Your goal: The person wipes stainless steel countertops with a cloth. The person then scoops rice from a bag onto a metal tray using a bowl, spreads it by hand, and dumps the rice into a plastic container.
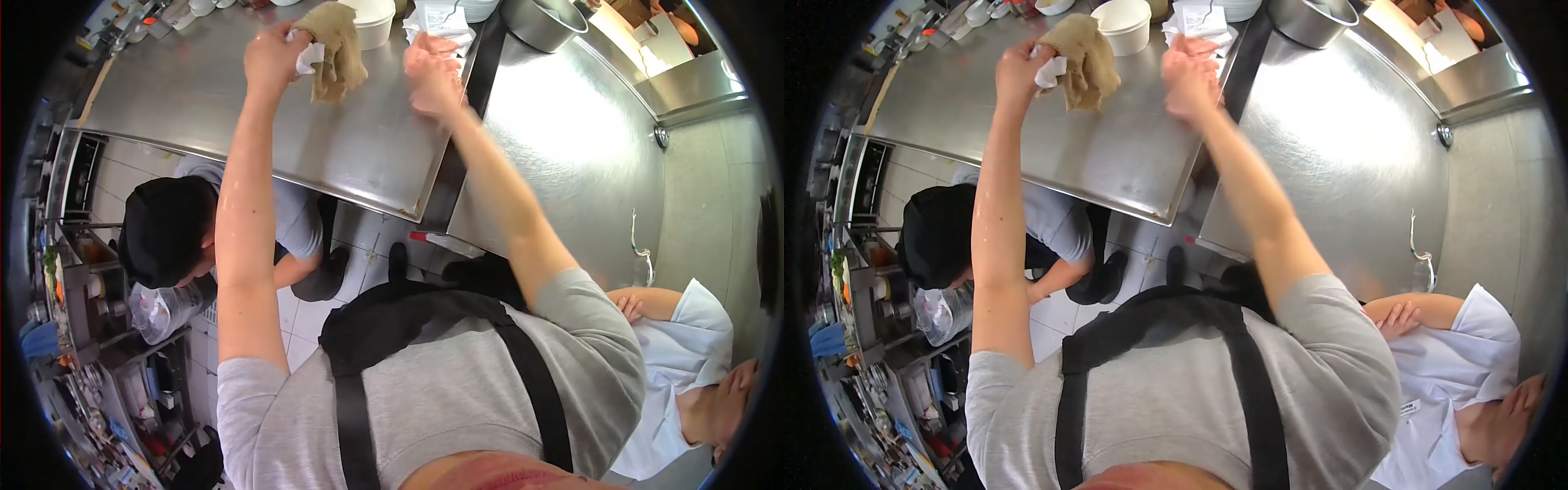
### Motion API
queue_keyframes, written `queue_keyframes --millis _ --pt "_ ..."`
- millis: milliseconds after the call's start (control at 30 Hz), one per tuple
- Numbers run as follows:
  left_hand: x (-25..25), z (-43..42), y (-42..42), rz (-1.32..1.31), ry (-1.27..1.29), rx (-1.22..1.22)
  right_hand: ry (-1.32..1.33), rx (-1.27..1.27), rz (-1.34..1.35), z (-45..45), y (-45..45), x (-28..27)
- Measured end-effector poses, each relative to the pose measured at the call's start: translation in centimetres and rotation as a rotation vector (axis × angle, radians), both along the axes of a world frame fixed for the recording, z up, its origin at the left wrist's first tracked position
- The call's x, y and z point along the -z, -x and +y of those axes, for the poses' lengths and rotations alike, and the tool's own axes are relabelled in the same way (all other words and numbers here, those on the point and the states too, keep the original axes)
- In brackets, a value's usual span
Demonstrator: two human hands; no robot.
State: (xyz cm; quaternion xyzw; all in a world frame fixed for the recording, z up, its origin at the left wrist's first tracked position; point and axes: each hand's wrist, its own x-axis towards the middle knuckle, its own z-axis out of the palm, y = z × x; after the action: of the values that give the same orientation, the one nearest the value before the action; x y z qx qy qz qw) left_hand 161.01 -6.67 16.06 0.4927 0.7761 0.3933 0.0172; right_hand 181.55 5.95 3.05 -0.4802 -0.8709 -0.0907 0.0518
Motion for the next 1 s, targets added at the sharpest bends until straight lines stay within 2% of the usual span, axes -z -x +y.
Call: queue_keyframes --millis 33,100,167,200,233,267,333,367,433,467,533,600,633,767,800,833,933,967,1000 --pt "-0.5 -0.3 -0.1 -0.026 -0.041 0.001 -0.345 -0.008 -0.056 -3.9 1.9 -2.4" --pt "-0.8 -0.7 -0.5 -0.088 -0.068 -0.017 -0.29 -0.325 -0.189 -12.5 4.1 -2.6" --pt "0.0 -0.6 -0.2 -0.151 -0.087 -0.023 0.114 -1.042 0.582 -17.0 1.3 1.8" --pt "1.2 -0.3 0.9 -0.035 -0.072 -0.023 0.112 -1.033 0.582 -16.3 -0.2 1.7" --pt "2.2 -0.2 1.4 0.074 -0.053 -0.027 0.15 -0.889 0.525 -14.9 -2.7 1.5" --pt "2.5 -0.3 1.2 0.065 -0.05 -0.026 0.186 -0.749 0.463 -13.3 -4.6 1.2" --pt "3.4 -1.0 0.8 0.0 0.196 -0.031 0.062 -0.491 0.232 -8.4 -5.4 0.3" --pt "4.1 -1.4 0.5 -0.004 0.2 -0.028 0.066 -0.488 0.229 -9.7 -5.3 -0.8" --pt "5.7 -1.9 0.1 0.151 0.196 -0.047 0.272 -0.362 0.094 -14.0 -5.2 -3.3" --pt "5.8 -2.5 -0.3 0.151 0.193 -0.037 -0.081 -0.604 0.013 -15.9 -5.7 -2.9" --pt "6.0 -4.3 -1.5 0.054 0.113 0.044 0.607 -0.777 0.223 -18.5 -9.0 -4.6" --pt "8.4 -5.8 -1.6 0.038 0.007 0.128 0.695 -0.592 0.284 -18.1 -12.7 -10.1" --pt "9.5 -6.7 -1.7 0.031 -0.096 0.198 0.692 -0.573 0.278 -18.2 -14.9 -9.6" --pt "11.6 -10.6 -2.8 -0.058 0.015 0.241 -0.233 0.031 0.189 -19.8 -23.5 -0.7" --pt "12.8 -10.9 -3.1 -0.069 -0.026 0.241 -0.478 0.188 0.151 -19.7 -24.7 -0.3" --pt "13.7 -10.9 -3.7 -0.087 -0.066 0.236 -0.505 0.21 0.141 -19.6 -23.7 -1.0" --pt "12.4 -10.5 -7.3 -0.191 -0.085 0.296 -0.33 -0.289 0.548 -20.1 -14.4 -2.0" --pt "11.7 -10.3 -8.4 -0.185 -0.095 0.302 -0.342 -0.287 0.55 -18.9 -14.0 -1.9" --pt "10.9 -10.2 -9.5 -0.264 -0.088 0.362 -0.157 -0.296 0.567 -16.9 -13.7 -1.5"
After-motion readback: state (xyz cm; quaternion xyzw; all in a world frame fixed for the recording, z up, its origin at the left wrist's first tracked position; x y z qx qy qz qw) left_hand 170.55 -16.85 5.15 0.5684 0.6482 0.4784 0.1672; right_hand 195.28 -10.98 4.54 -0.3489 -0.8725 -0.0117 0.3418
